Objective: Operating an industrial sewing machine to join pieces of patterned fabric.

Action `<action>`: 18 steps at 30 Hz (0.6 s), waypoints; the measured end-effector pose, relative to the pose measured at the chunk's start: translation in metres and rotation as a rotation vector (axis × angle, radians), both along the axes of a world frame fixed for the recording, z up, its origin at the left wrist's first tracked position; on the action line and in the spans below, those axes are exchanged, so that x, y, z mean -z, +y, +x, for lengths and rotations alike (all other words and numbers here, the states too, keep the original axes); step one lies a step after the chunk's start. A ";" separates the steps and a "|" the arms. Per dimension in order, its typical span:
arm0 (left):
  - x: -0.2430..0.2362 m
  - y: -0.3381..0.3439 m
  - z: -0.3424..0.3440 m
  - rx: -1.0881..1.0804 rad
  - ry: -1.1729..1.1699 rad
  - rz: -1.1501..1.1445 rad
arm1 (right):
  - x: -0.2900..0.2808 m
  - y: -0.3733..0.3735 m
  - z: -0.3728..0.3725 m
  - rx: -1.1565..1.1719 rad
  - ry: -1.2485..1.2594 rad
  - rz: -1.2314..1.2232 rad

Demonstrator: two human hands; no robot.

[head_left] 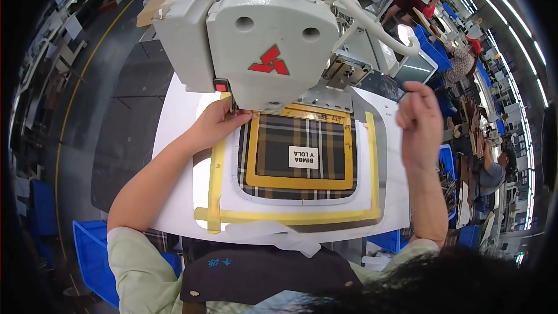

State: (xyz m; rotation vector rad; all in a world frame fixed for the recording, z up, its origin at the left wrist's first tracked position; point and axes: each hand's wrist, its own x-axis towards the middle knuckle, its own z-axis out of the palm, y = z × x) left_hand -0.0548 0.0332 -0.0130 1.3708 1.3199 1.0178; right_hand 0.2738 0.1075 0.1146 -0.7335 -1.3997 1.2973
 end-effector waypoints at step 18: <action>0.003 -0.003 -0.002 -0.017 -0.015 -0.001 | 0.045 -0.053 0.005 0.020 -1.528 0.364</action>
